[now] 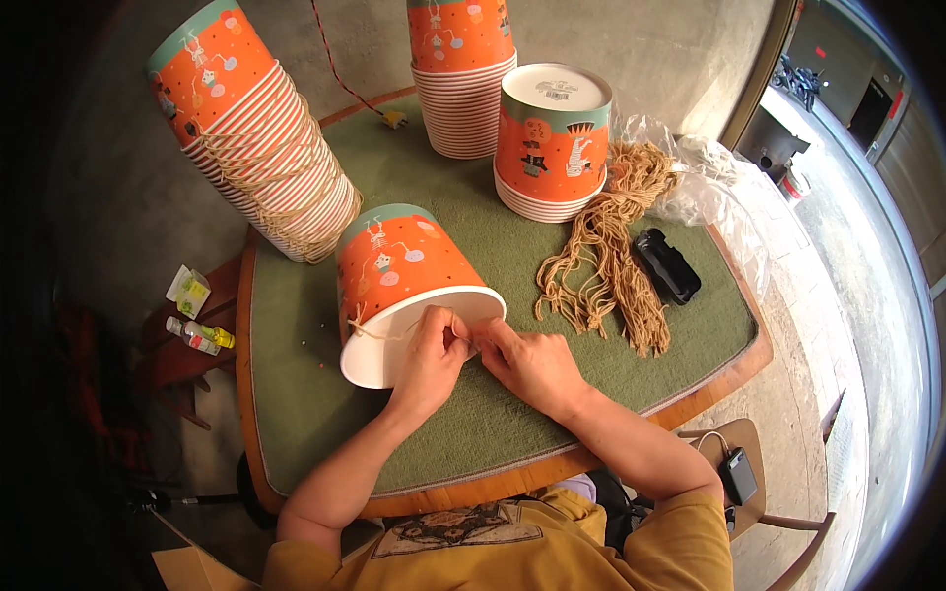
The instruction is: Thread a string through the holes of a paper bucket to create a handle.
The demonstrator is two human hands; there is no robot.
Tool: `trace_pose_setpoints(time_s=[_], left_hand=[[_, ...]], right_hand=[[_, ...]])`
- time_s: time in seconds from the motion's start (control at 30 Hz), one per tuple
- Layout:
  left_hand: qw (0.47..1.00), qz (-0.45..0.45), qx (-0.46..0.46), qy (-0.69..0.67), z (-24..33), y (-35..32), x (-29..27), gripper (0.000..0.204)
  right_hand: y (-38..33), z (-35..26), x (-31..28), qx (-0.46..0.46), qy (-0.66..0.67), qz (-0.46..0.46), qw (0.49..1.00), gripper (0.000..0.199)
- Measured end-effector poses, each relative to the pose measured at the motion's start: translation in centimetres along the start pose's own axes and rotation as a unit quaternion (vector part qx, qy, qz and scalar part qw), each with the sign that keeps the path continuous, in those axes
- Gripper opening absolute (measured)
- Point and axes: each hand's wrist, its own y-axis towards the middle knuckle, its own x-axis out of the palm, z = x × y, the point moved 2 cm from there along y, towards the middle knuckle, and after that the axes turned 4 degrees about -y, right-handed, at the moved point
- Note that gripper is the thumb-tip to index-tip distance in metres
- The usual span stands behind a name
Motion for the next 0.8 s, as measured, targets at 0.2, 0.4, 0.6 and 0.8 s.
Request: trace_pose_setpoints(time_s=[0.2,0.4,0.6,0.8], left_hand=[[1.000,-0.004,-0.022,-0.014,0.47,0.09,-0.14,0.020],[0.999,-0.016,-0.023,-0.023,0.42,0.19,-0.38,0.019],[0.999,-0.031,-0.039,-0.021,0.22,0.12,-0.51,0.018],[0.998,-0.046,-0.046,-0.023,0.84,-0.06,-0.55,0.016]], right_hand=[[0.20,-0.14,0.08,0.017,0.003,-0.009,1.000,0.020],[0.09,0.52,0.58,0.002,0.029,-0.008,1.000,0.014],[0.13,0.23,0.48,0.029,0.030,-0.021,0.999,0.014],[0.22,0.28,0.48,0.042,0.041,-0.034,0.998,0.015]])
